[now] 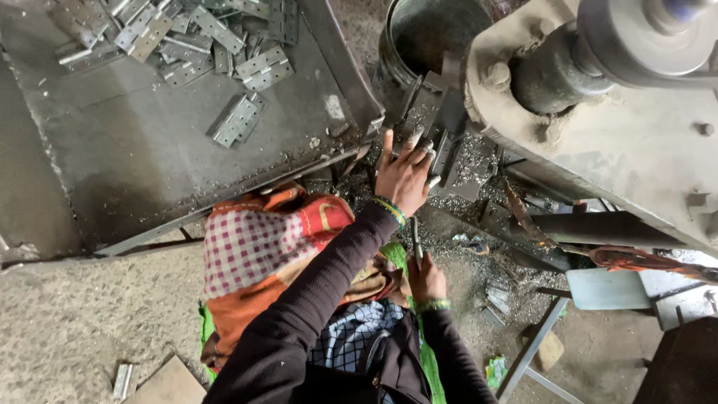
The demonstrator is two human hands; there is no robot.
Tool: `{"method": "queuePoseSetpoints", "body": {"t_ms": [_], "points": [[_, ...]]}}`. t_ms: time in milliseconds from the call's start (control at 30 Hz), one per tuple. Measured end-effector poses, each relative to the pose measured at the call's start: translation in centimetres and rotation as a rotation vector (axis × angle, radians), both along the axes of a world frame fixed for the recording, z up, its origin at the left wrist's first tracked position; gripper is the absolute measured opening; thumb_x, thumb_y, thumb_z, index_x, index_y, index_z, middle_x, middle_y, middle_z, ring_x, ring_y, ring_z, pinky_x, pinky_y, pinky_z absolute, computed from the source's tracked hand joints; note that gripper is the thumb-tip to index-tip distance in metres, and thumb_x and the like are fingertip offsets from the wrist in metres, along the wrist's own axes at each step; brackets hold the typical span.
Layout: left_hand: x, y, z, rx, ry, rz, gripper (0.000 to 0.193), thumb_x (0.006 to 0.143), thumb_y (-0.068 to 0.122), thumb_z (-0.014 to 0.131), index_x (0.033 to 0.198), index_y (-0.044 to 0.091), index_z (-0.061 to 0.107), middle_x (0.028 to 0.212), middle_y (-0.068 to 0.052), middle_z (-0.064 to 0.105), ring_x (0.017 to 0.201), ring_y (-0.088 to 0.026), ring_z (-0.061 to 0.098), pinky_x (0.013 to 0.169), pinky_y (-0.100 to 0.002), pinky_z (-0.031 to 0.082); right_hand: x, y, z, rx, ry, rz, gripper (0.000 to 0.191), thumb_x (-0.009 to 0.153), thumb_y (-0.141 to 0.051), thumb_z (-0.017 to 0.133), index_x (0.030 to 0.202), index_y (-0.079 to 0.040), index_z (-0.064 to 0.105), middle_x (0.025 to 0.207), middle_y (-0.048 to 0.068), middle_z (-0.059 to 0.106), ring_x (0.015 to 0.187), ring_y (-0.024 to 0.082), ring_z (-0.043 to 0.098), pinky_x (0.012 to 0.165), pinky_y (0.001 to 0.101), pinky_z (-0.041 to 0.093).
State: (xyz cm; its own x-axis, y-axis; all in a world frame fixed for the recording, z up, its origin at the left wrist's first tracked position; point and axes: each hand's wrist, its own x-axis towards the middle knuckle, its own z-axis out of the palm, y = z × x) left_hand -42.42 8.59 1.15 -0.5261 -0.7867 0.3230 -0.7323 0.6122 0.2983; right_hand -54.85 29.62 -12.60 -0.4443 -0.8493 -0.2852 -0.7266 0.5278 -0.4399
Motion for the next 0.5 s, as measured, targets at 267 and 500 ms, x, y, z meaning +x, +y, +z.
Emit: {"method": "queuePoseSetpoints", "body": {"t_ms": [267,500], "points": [[-0.2,0.6,-0.9,0.031,-0.010,-0.006,0.040,0.085,0.024,0.074,0.120,0.006,0.069,0.139,-0.008,0.063,0.142,-0.029,0.048,0.127,-0.066,0.003,-1.6,-0.4,0.9,-0.119,0.053,0.255,0.032,0.099,-0.041,0.057,0.107,-0.010,0.062,0.083,0.025,0.070,0.065,0.046,0.069,0.053,0.0547,0.054],[-0.4,1.5,-1.3,-0.083,0.104,0.045,0.045,0.081,0.022,0.074,0.122,0.003,0.068,0.136,-0.010,0.065,0.139,-0.027,0.052,0.125,-0.066,0.006,-1.2,-0.8,2.7,-0.185,-0.036,0.150,0.037,0.099,-0.045,0.058,0.101,-0.008,0.060,0.076,0.023,0.071,0.065,0.045,0.070,0.055,0.0535,0.054]]}}
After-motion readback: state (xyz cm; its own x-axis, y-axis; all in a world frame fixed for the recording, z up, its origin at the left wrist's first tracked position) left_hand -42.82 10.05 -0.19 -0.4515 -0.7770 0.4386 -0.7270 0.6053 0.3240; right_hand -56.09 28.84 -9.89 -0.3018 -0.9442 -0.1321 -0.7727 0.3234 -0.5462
